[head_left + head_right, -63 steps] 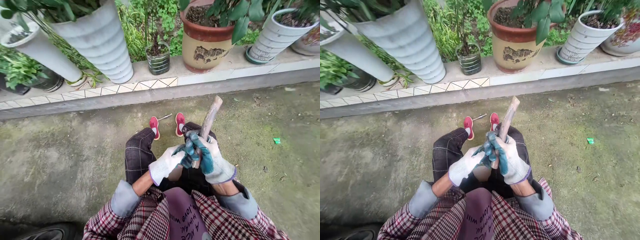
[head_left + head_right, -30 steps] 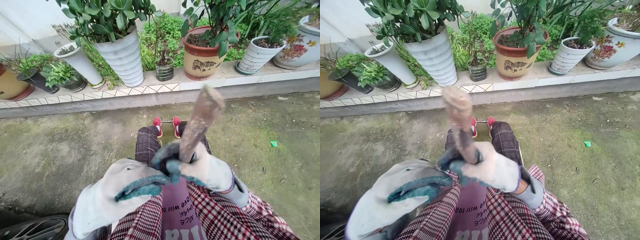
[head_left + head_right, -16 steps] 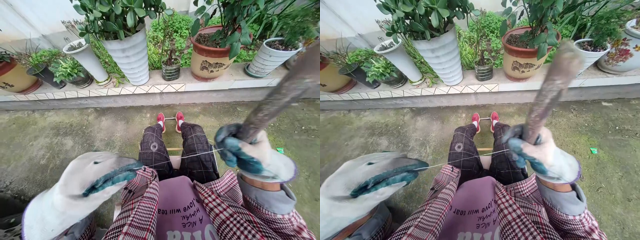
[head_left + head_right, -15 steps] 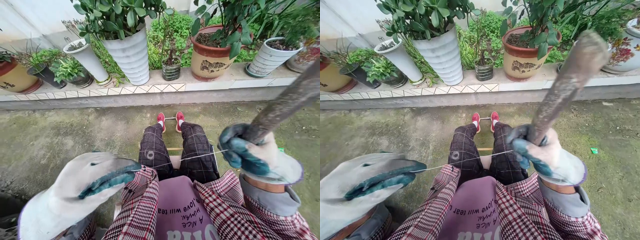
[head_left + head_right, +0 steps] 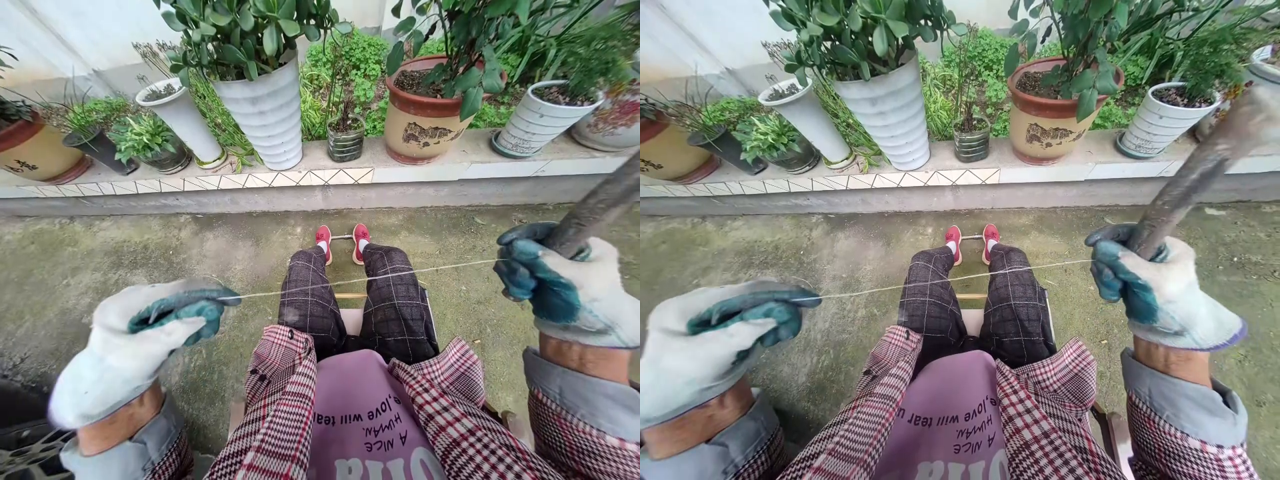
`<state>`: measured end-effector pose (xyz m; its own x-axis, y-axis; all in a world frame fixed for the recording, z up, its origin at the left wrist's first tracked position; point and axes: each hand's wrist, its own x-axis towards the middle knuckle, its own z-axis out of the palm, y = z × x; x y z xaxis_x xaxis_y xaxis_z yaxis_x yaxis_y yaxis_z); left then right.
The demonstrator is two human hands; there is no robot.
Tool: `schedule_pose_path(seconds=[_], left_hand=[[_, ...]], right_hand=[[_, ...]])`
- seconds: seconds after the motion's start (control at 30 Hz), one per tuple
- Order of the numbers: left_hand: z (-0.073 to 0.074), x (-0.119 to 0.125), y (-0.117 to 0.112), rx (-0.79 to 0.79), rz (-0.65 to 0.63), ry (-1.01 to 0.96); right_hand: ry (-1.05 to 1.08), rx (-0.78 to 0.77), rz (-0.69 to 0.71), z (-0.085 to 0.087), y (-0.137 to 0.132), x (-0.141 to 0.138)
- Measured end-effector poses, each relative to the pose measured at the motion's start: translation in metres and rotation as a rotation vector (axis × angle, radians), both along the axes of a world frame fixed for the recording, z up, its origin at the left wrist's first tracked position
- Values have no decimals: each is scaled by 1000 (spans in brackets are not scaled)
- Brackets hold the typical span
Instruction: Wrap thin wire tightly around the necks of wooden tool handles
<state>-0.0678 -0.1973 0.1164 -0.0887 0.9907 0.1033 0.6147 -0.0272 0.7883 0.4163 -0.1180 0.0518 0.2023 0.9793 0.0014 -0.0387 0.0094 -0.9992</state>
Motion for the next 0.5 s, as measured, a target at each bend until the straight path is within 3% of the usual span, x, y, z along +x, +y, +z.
schedule_pose_path(seconds=[0.07, 0.13, 0.2, 0.23, 0.33, 0.4, 0.5], left_hand=[[-13, 9, 15, -109, -12, -90], [-26, 25, 31, -203, -117, -32], [-40, 44, 46, -226, -182, 106], [-47, 53, 53, -238, -217, 160], [-67, 80, 68, -299, -258, 259], [-76, 95, 74, -328, -299, 282], [-83, 114, 80, -319, -352, 257]], right_hand=[[-159, -163, -51, -19, 14, 10], [-485, -296, -102, -34, 28, 13], [-650, -303, -131, -39, 32, 2], [-599, -266, -131, -38, 30, -8], [-323, -124, 93, -27, 14, -57], [-265, -35, 289, -24, 3, -97], [-303, 15, 501, -37, -3, -145]])
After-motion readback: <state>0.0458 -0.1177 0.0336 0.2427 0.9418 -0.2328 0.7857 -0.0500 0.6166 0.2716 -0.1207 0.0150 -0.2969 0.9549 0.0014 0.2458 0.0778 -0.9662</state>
